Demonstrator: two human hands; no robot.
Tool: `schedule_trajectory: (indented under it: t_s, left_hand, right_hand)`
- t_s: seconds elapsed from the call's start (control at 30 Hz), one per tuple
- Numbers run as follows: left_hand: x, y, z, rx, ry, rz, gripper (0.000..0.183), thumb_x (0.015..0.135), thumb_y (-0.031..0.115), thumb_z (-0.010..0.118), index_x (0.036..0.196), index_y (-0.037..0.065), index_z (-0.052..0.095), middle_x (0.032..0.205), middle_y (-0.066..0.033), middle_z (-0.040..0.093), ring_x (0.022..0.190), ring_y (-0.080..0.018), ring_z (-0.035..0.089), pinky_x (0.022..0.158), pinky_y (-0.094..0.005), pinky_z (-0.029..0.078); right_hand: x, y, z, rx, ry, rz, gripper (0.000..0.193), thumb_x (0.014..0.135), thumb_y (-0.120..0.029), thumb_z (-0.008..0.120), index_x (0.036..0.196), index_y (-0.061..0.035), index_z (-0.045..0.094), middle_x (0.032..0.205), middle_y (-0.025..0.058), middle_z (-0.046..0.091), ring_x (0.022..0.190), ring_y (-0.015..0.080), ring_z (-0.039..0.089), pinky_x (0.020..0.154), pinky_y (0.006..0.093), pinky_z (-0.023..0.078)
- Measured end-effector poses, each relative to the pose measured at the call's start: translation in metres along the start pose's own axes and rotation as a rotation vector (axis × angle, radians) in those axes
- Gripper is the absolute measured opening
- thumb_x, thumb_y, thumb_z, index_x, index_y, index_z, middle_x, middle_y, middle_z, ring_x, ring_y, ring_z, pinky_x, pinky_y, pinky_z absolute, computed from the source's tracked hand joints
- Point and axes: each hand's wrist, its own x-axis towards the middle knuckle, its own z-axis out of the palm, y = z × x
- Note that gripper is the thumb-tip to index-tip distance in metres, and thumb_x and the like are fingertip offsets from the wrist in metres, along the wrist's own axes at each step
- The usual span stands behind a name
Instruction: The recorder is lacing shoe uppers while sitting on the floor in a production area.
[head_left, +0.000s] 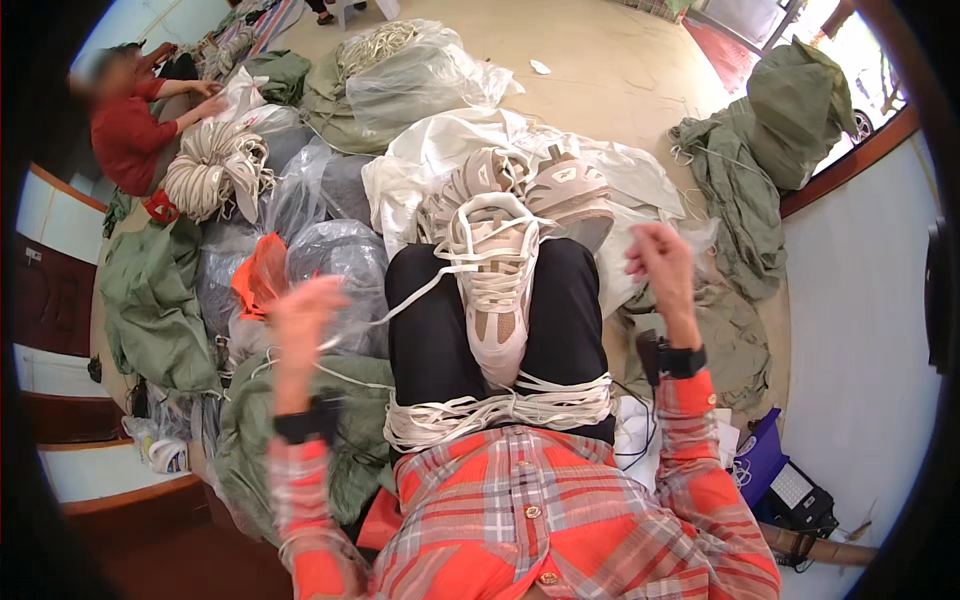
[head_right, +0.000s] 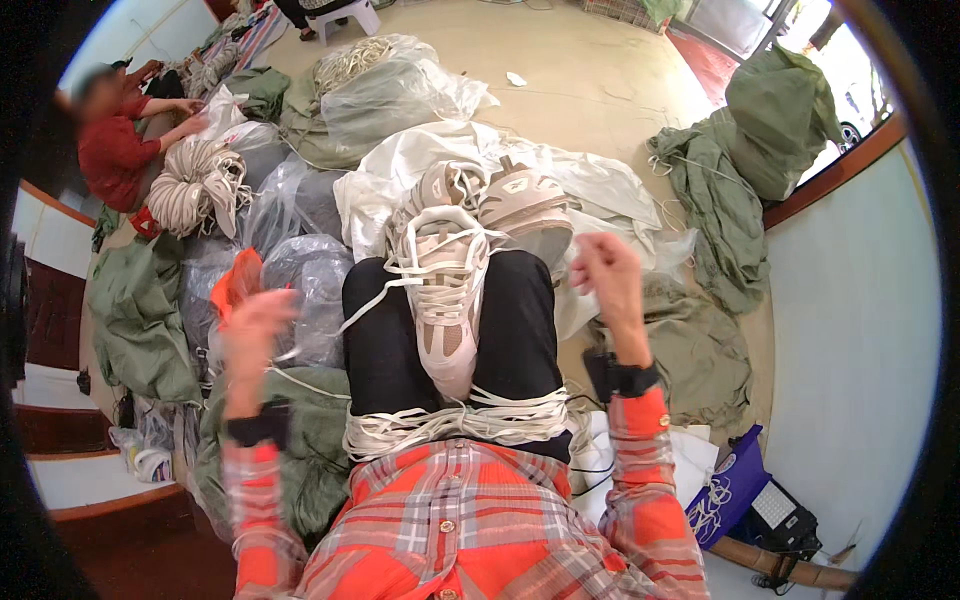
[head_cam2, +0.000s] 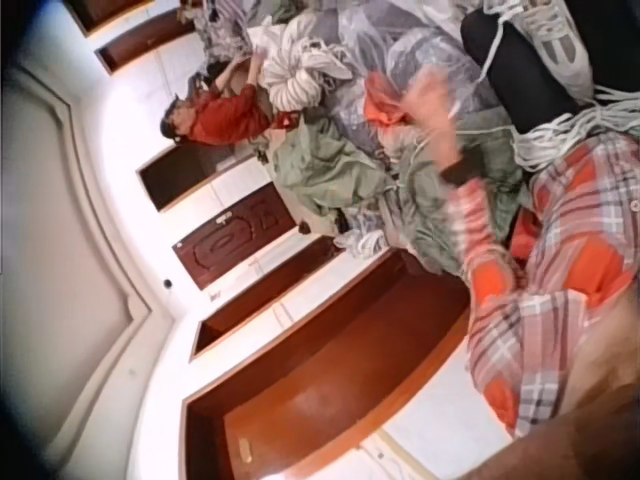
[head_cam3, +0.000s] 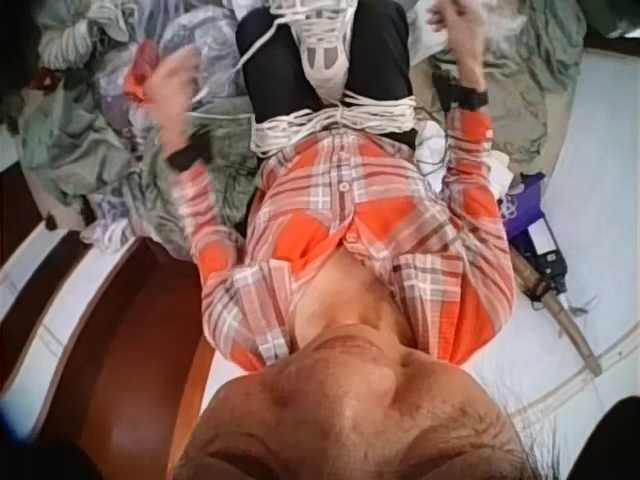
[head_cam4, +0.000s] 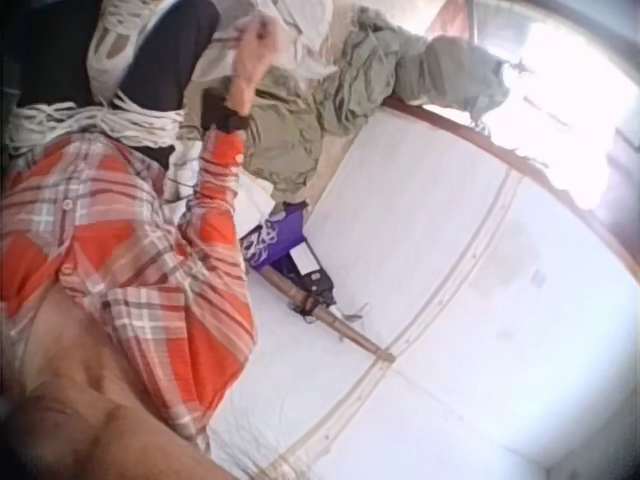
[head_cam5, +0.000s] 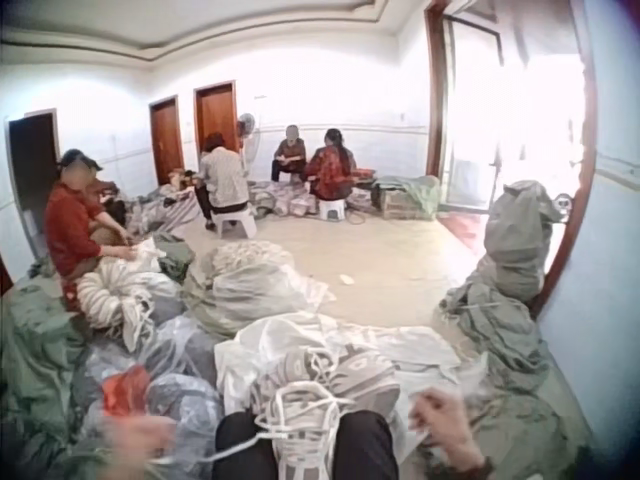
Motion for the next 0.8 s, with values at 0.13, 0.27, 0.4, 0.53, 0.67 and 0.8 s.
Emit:
schedule_trajectory:
  t_s: [0.13, 0.27, 0.4, 0.53, 0.67, 0.8]
  left_hand:
    - [0.015, 0.019, 0.134, -0.060, -0.254, -0.095, 0.012, 0.083, 0.010, 0.057, 0.088, 0.002, 0.063, 0.072, -0.0054, 0.066, 0.059, -0.0095, 0.058, 0.055, -0.0243, 0.045]
    - [0.033, -0.001, 0.164, 0.229, -0.205, 0.157, 0.013, 0.081, 0.014, 0.061, 0.082, 0.001, 0.061, 0.068, -0.0147, 0.064, 0.057, -0.0253, 0.062, 0.054, -0.0337, 0.047]
    - [0.037, -0.002, 0.175, 0.424, -0.187, 0.249, 0.013, 0.080, 0.015, 0.061, 0.079, 0.002, 0.057, 0.068, -0.0186, 0.062, 0.063, -0.0346, 0.061, 0.055, -0.0407, 0.048]
    - [0.035, -0.001, 0.180, 0.614, -0.125, 0.357, 0.013, 0.081, 0.014, 0.059, 0.082, 0.002, 0.054, 0.067, -0.0171, 0.061, 0.065, -0.0350, 0.062, 0.057, -0.0422, 0.048]
    - [0.041, -0.002, 0.181, 0.663, -0.168, 0.441, 0.011, 0.080, 0.013, 0.060, 0.078, 0.003, 0.057, 0.068, -0.0165, 0.061, 0.065, -0.0330, 0.061, 0.056, -0.0388, 0.047]
    - [0.058, -0.006, 0.169, 0.205, -0.431, 0.092, 0.011, 0.078, 0.013, 0.060, 0.079, 0.002, 0.060, 0.065, -0.0131, 0.061, 0.059, -0.0259, 0.060, 0.056, -0.0331, 0.047]
  right_hand:
    - [-0.017, 0.006, 0.032, -0.003, -0.114, 0.025, 0.015, 0.090, -0.014, 0.055, 0.094, -0.0001, 0.061, 0.066, 0.0038, 0.060, 0.051, 0.0071, 0.055, 0.044, 0.0194, 0.042]
    - [-0.035, 0.017, 0.038, -0.022, -0.162, 0.089, 0.016, 0.090, -0.014, 0.055, 0.093, 0.0001, 0.062, 0.065, 0.0036, 0.060, 0.051, 0.0072, 0.055, 0.044, 0.0194, 0.042]
    - [-0.045, 0.031, 0.039, -0.030, -0.157, 0.135, 0.017, 0.090, -0.015, 0.056, 0.093, -0.0004, 0.062, 0.065, 0.0029, 0.060, 0.051, 0.0070, 0.055, 0.044, 0.0199, 0.042]
    - [-0.056, 0.031, 0.046, -0.057, -0.183, 0.162, 0.017, 0.090, -0.016, 0.057, 0.094, -0.0003, 0.062, 0.065, 0.0029, 0.060, 0.052, 0.0071, 0.055, 0.045, 0.0199, 0.042]
    - [-0.063, 0.028, 0.052, -0.033, -0.219, 0.163, 0.017, 0.090, -0.016, 0.057, 0.093, -0.0009, 0.063, 0.065, 0.0025, 0.060, 0.052, 0.0066, 0.055, 0.045, 0.0199, 0.042]
    - [-0.066, 0.031, 0.058, 0.012, -0.231, 0.177, 0.017, 0.089, -0.016, 0.057, 0.093, -0.0006, 0.062, 0.066, 0.0025, 0.060, 0.052, 0.0069, 0.055, 0.045, 0.0201, 0.042]
